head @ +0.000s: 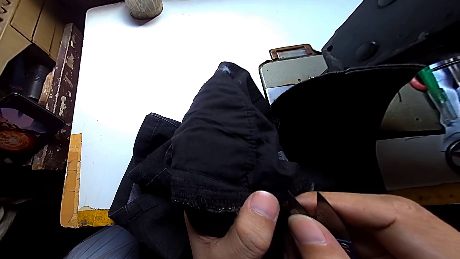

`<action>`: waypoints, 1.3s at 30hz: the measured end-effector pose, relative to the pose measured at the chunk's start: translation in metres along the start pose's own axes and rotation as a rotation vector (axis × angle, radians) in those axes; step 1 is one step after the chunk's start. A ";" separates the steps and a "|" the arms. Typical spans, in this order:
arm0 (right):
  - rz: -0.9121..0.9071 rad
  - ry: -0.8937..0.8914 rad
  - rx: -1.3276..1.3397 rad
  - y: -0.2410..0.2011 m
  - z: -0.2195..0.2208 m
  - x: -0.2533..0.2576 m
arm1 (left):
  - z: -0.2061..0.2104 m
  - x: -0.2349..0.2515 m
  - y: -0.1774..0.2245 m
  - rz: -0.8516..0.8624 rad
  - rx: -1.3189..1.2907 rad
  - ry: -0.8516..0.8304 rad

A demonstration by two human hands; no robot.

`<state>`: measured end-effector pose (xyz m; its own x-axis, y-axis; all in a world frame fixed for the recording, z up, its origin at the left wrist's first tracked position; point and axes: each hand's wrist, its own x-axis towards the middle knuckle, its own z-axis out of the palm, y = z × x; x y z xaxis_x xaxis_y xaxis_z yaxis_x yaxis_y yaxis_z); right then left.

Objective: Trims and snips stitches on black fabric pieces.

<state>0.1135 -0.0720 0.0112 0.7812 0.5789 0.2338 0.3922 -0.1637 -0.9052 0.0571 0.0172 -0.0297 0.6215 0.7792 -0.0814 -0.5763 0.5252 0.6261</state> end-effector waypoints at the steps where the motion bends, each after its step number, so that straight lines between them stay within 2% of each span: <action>1: -0.009 0.008 0.000 0.000 0.001 0.000 | 0.000 0.000 0.000 0.002 -0.002 0.000; 8: -0.087 0.066 -0.062 0.005 0.005 -0.002 | 0.002 0.000 0.000 0.010 -0.013 -0.012; 20: -0.125 0.032 -0.207 0.015 0.011 -0.004 | 0.004 0.003 0.000 -0.007 0.021 0.024; 23: -0.096 -0.020 -0.137 0.012 0.003 -0.003 | 0.001 0.003 0.000 -0.015 0.017 0.027; 29: 0.074 -0.150 0.182 0.005 -0.016 0.003 | 0.001 0.002 0.001 -0.041 -0.016 0.025; 39: 0.099 -0.095 0.199 0.003 -0.010 0.003 | 0.003 0.002 0.001 -0.045 -0.024 0.015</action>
<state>0.1218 -0.0781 0.0130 0.7584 0.6417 0.1144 0.2047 -0.0679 -0.9765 0.0593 0.0184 -0.0269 0.6396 0.7592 -0.1208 -0.5604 0.5680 0.6028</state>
